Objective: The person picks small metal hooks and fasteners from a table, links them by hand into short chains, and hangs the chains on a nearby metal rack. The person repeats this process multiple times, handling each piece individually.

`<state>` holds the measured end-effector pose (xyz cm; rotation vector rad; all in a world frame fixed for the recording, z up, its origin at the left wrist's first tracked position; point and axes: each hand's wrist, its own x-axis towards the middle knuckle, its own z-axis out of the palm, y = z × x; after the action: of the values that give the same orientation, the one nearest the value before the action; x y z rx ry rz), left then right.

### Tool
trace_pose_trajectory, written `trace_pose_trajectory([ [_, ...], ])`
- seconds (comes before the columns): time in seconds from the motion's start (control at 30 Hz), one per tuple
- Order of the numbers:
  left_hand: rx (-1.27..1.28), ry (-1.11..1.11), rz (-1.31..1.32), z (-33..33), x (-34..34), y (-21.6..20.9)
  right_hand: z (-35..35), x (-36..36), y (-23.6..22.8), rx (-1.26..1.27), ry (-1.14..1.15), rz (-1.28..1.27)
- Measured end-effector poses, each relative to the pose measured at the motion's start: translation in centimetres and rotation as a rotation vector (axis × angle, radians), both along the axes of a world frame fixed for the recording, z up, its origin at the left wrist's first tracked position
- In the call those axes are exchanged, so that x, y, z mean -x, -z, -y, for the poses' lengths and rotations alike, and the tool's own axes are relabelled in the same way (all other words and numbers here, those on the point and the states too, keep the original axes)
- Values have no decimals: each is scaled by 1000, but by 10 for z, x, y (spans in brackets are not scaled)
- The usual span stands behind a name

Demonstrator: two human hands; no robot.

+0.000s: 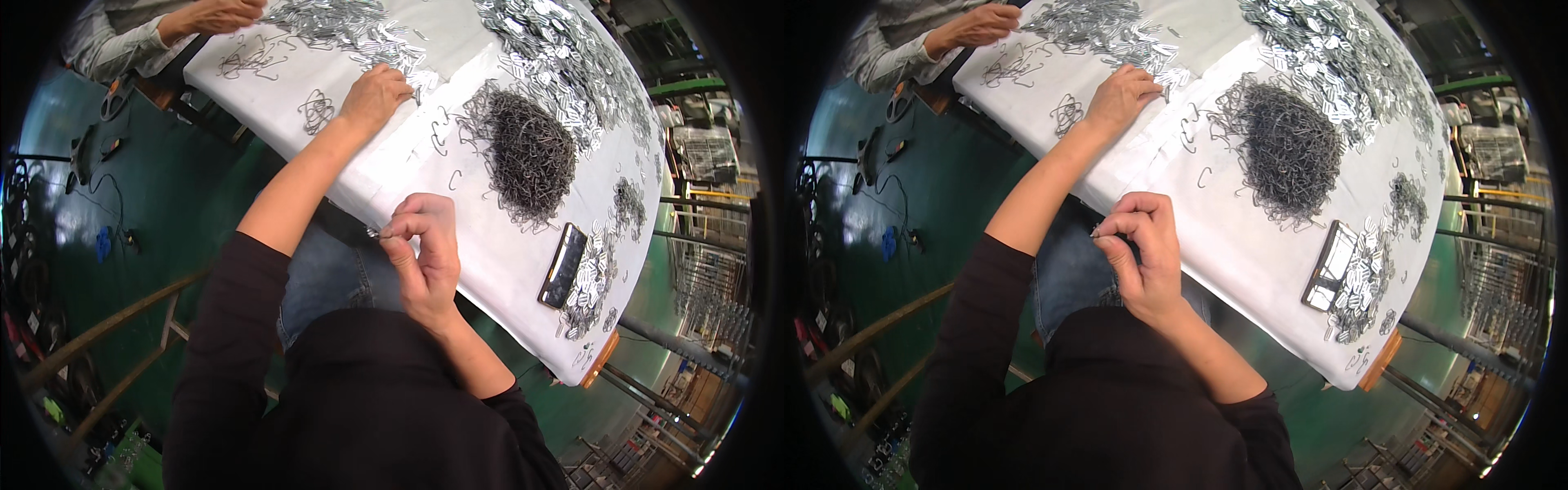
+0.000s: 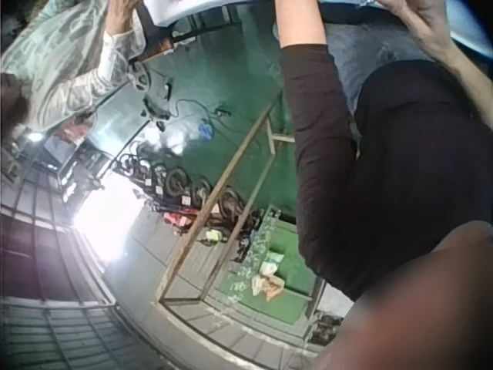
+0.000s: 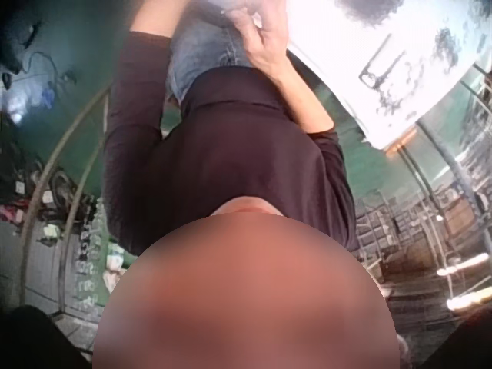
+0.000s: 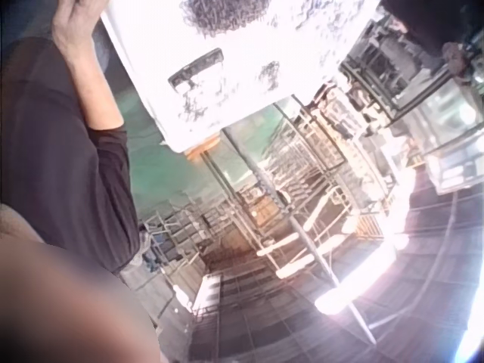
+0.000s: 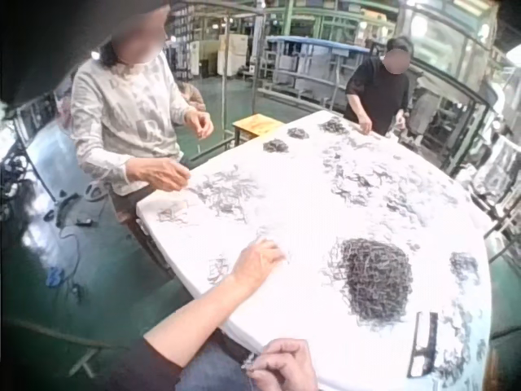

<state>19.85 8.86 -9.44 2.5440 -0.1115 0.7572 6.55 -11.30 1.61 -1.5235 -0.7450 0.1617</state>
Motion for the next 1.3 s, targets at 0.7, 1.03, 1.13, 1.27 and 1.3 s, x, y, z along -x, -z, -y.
trace_pose_trajectory([
  [0.7, 1156, -76, -311, 60, 195, -143, 0, -2, -2, 124, 46, -10],
  [1.03, 1037, -25, -85, 63, 203, -130, 31, -34, 16, 265, 151, 106],
  [1.13, 1027, -35, -82, 60, 207, -128, 69, -90, 30, 600, 448, 200],
  [1.27, 1009, -57, -69, 58, 209, -126, 109, -146, 47, 918, 503, 160],
  [1.3, 1010, -61, -71, 58, 209, -126, 113, -154, 50, 926, 504, 197],
])
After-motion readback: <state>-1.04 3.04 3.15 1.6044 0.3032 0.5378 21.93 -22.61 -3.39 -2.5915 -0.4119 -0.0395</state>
